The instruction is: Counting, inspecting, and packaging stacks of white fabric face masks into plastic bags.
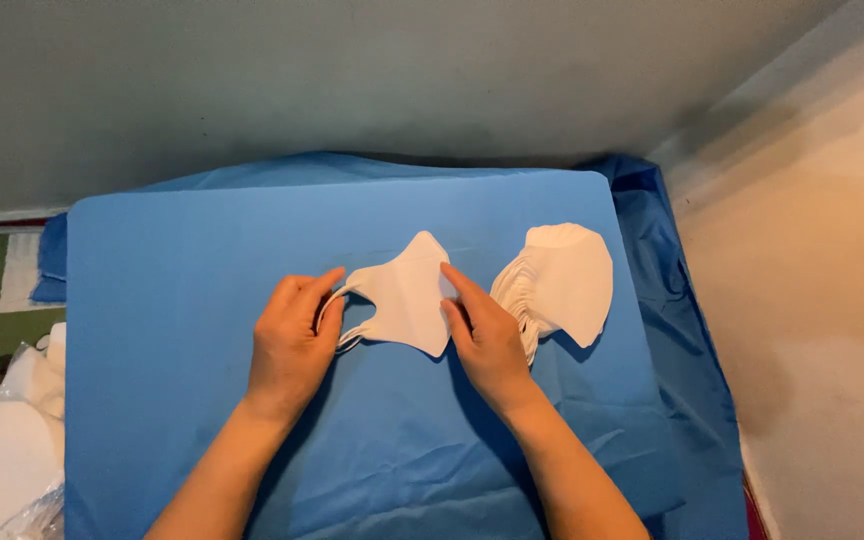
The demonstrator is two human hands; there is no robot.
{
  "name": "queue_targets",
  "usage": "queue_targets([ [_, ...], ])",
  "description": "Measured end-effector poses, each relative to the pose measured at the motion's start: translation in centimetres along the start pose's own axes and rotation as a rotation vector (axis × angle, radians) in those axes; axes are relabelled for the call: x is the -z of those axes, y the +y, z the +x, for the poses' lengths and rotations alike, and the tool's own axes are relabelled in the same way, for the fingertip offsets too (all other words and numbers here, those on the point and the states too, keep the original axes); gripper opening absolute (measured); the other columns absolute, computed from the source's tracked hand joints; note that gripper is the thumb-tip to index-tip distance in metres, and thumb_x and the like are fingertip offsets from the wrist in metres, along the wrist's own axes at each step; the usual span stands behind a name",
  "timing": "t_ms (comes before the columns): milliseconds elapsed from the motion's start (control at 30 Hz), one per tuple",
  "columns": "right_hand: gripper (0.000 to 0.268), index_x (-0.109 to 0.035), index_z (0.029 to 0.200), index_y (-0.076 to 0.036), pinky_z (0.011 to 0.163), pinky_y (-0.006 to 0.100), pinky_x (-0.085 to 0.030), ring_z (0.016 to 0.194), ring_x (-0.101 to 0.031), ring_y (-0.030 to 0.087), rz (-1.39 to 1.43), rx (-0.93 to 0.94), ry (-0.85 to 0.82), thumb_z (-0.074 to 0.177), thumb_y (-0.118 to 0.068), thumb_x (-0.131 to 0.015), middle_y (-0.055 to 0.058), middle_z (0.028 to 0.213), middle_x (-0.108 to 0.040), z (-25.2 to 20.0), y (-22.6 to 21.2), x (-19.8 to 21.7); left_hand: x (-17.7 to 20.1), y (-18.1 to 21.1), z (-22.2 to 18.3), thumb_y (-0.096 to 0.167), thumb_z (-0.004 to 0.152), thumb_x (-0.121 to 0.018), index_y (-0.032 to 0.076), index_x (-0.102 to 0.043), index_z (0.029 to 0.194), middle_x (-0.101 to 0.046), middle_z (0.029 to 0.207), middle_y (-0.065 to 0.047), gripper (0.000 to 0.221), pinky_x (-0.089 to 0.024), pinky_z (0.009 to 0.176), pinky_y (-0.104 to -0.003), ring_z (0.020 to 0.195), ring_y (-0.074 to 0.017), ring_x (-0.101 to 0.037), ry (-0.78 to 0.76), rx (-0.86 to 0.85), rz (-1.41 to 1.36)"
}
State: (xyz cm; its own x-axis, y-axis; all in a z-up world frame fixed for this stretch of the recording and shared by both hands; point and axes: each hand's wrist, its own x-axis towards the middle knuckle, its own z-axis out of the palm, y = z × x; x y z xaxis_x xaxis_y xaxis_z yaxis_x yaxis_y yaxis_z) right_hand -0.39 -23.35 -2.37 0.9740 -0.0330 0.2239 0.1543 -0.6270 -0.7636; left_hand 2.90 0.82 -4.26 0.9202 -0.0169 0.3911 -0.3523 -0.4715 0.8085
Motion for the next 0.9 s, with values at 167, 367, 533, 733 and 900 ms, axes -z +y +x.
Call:
queue_targets([
  [167, 0.038, -0.064, 0.139, -0.008, 0.072, 0.032, -0.061, 0.084, -0.074, 0.023, -0.177, 0.129, 0.028, 0.101, -0.010, -0.063, 0.010, 0.095, -0.075, -0.2, 0.8, -0.6, 0.5, 0.2, -0.1, 0.000, 0.091, -0.072, 0.008, -0.076, 0.118, -0.062, 0.093, -0.002, 0.029, -0.059, 0.070, -0.030, 0.085, -0.0210, -0.068, -0.049, -0.153, 0.275],
  [367, 0.033, -0.069, 0.133, -0.014, 0.064, 0.032, -0.059, 0.074, -0.071, 0.021, -0.254, 0.171, 0.021, 0.100, -0.010, -0.063, 0.005, 0.084, -0.068, -0.3, 2.0, -0.8, 0.9, 0.3, 0.1, -0.002, 0.088, -0.073, 0.011, -0.077, 0.114, -0.060, 0.093, -0.002, 0.029, -0.054, 0.083, -0.034, 0.094, -0.0225, -0.063, -0.046, -0.163, 0.260],
  [533, 0.029, -0.071, 0.128, -0.016, 0.061, 0.030, -0.058, 0.070, -0.069, 0.019, -0.282, 0.166, 0.012, 0.100, -0.012, -0.064, 0.002, 0.081, -0.064, -0.3, 2.0, -0.7, 0.7, -0.2, 0.2, -0.002, 0.090, -0.071, 0.013, -0.078, 0.112, -0.061, 0.093, -0.001, 0.027, -0.053, 0.085, -0.034, 0.096, -0.0224, -0.063, -0.042, -0.125, 0.219],
  [733, 0.024, -0.072, 0.121, -0.015, 0.057, 0.028, -0.057, 0.066, -0.067, 0.017, -0.435, 0.216, 0.025, 0.097, -0.015, -0.068, -0.001, 0.080, -0.059, -0.3, 0.5, -0.5, 0.7, -0.4, 0.2, 0.007, 0.090, -0.076, 0.014, -0.077, 0.113, -0.061, 0.097, -0.001, 0.024, -0.052, 0.086, -0.036, 0.098, -0.0226, -0.063, -0.075, -0.138, 0.274],
  [900, 0.029, -0.074, 0.122, -0.012, 0.059, 0.030, -0.057, 0.069, -0.068, 0.021, -0.286, 0.289, 0.220, 0.093, -0.010, -0.073, 0.004, 0.085, -0.065, 0.0, 0.2, 3.6, 0.7, -0.6, 0.1, 0.010, 0.088, -0.078, 0.014, -0.076, 0.116, -0.063, 0.099, -0.002, 0.028, -0.052, 0.086, -0.037, 0.097, -0.0240, -0.063, -0.060, -0.131, 0.230],
])
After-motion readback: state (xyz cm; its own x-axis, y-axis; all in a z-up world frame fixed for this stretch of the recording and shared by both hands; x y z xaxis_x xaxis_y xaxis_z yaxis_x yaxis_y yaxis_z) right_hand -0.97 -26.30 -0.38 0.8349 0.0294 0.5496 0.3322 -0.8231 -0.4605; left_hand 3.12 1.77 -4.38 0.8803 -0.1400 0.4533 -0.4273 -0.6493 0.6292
